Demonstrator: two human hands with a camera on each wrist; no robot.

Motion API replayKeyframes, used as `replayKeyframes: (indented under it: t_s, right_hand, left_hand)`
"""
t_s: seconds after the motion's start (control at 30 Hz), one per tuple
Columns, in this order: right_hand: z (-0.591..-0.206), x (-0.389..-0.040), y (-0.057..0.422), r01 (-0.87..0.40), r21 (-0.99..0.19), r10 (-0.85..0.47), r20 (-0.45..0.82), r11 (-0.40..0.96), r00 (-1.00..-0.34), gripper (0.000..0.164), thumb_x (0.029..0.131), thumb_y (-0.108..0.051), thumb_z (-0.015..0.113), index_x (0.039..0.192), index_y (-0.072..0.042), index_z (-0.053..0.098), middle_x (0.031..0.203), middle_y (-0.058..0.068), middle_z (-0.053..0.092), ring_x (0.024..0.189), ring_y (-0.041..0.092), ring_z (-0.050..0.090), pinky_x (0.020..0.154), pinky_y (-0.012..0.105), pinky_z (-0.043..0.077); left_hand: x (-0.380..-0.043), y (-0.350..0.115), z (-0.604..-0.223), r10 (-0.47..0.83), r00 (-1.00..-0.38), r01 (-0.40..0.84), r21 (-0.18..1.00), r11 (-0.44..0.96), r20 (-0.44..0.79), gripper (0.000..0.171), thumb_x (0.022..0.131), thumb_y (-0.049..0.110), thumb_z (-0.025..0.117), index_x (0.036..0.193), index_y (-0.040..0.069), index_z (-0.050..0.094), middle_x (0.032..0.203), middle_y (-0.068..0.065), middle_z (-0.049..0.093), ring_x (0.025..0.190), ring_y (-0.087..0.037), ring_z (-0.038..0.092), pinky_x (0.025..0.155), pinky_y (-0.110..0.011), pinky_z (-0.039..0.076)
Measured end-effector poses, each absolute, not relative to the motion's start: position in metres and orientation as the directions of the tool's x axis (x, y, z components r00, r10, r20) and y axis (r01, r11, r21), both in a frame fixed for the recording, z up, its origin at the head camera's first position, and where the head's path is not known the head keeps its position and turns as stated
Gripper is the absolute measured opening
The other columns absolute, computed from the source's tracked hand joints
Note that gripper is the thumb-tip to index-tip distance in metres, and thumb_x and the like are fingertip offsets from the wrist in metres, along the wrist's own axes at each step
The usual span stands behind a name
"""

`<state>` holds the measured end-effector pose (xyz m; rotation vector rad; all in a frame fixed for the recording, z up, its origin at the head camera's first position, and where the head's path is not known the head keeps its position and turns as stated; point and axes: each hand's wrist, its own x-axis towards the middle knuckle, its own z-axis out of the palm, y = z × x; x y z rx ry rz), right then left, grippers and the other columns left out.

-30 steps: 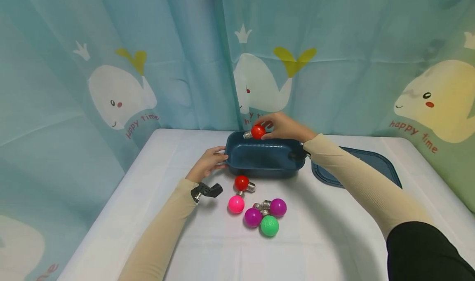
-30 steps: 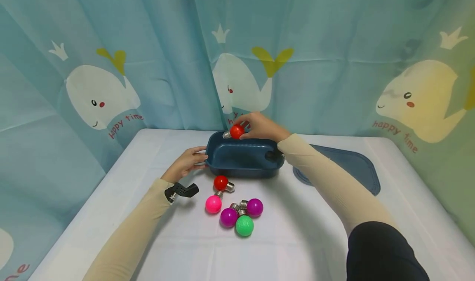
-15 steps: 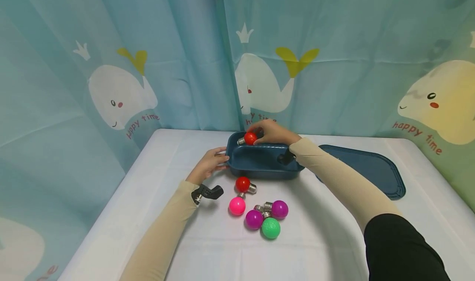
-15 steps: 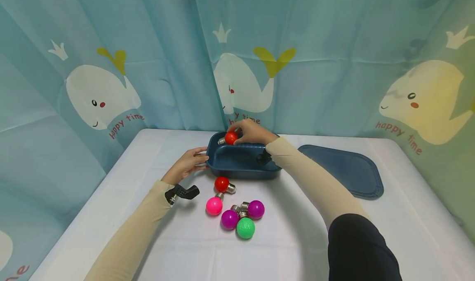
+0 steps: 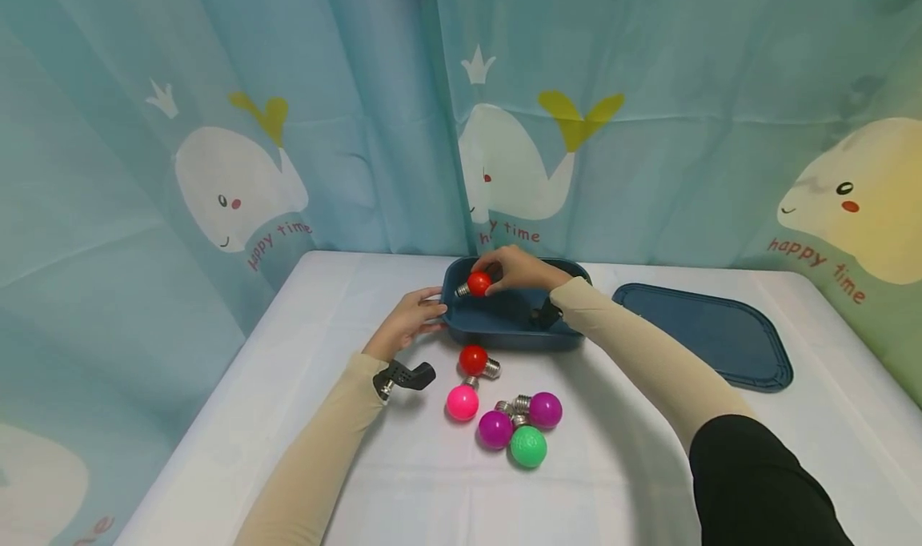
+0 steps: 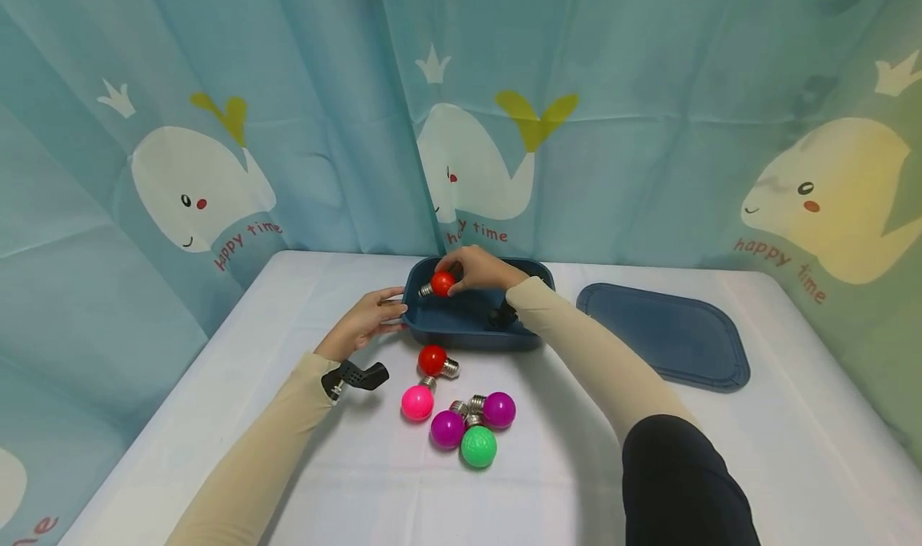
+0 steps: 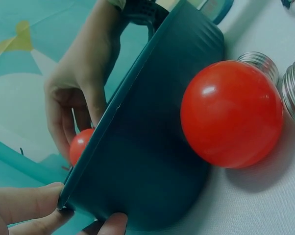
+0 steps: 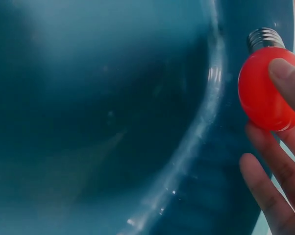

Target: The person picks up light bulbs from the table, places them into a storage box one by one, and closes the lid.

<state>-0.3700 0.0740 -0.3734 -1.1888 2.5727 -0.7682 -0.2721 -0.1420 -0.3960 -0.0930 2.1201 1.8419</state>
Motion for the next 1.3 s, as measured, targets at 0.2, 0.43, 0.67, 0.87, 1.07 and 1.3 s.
replayKeyframes:
  t_s: [0.2, 0.43, 0.67, 0.87, 1.07, 1.3]
  right_hand:
    - [-0.383, -0.375, 0.074, -0.655, -0.531, -0.76, 0.03, 0.538, -0.649, 0.043, 0.075, -0.007, 0.077, 0.116, -0.002, 0.065, 0.112, 0.014, 0.068, 0.095, 0.023, 0.066, 0.085, 0.033, 0.057]
    - [-0.392, -0.38, 0.073, -0.617, -0.573, -0.752, 0.003, 0.539, -0.66, 0.042, 0.075, -0.005, 0.076, 0.116, -0.002, 0.065, 0.114, 0.015, 0.067, 0.097, 0.024, 0.066, 0.087, 0.033, 0.056]
    - [-0.399, -0.384, 0.071, -0.586, -0.608, -0.742, -0.007, 0.536, -0.671, 0.043, 0.076, -0.004, 0.075, 0.117, -0.002, 0.065, 0.116, 0.015, 0.066, 0.098, 0.024, 0.066, 0.088, 0.033, 0.056]
    - [-0.402, -0.385, 0.068, -0.556, -0.627, -0.73, -0.029, 0.545, -0.683, 0.044, 0.077, -0.003, 0.074, 0.119, -0.003, 0.064, 0.119, 0.016, 0.065, 0.103, 0.027, 0.065, 0.092, 0.036, 0.054]
    - [-0.403, -0.387, 0.069, -0.526, -0.665, -0.734, -0.048, 0.53, -0.678, 0.049, 0.078, -0.003, 0.073, 0.125, -0.001, 0.059, 0.126, 0.016, 0.061, 0.11, 0.028, 0.062, 0.096, 0.037, 0.051]
    - [-0.402, -0.389, 0.073, -0.483, -0.708, -0.739, -0.082, 0.516, -0.669, 0.059, 0.076, -0.004, 0.076, 0.131, -0.004, 0.054, 0.13, 0.017, 0.058, 0.116, 0.029, 0.059, 0.099, 0.039, 0.049]
  left_hand:
    - [-0.27, -0.142, -0.396, 0.163, -0.944, -0.258, 0.95, 0.176, -0.287, 0.051, 0.096, 0.005, 0.048, 0.145, 0.002, 0.032, 0.14, -0.026, 0.044, 0.12, -0.036, 0.053, 0.098, -0.042, 0.048]
    - [-0.271, -0.141, -0.395, 0.148, -0.94, -0.283, 0.944, 0.17, -0.308, 0.051, 0.096, 0.005, 0.048, 0.145, 0.003, 0.032, 0.141, -0.025, 0.044, 0.121, -0.036, 0.053, 0.098, -0.042, 0.048]
    - [-0.271, -0.141, -0.395, 0.144, -0.941, -0.28, 0.944, 0.172, -0.306, 0.051, 0.097, 0.005, 0.048, 0.145, 0.003, 0.033, 0.14, -0.025, 0.045, 0.121, -0.037, 0.053, 0.099, -0.042, 0.047]
    - [-0.27, -0.14, -0.395, 0.135, -0.939, -0.293, 0.941, 0.172, -0.317, 0.051, 0.096, 0.005, 0.048, 0.145, 0.005, 0.034, 0.14, -0.023, 0.045, 0.121, -0.036, 0.053, 0.1, -0.042, 0.047]
    - [-0.27, -0.14, -0.395, 0.139, -0.94, -0.29, 0.943, 0.161, -0.313, 0.051, 0.096, 0.005, 0.048, 0.144, 0.004, 0.034, 0.14, -0.023, 0.045, 0.12, -0.035, 0.053, 0.1, -0.042, 0.047]
    - [-0.271, -0.141, -0.396, 0.148, -0.94, -0.287, 0.947, 0.144, -0.307, 0.051, 0.096, 0.003, 0.048, 0.144, 0.002, 0.033, 0.14, -0.025, 0.045, 0.12, -0.035, 0.053, 0.1, -0.044, 0.047]
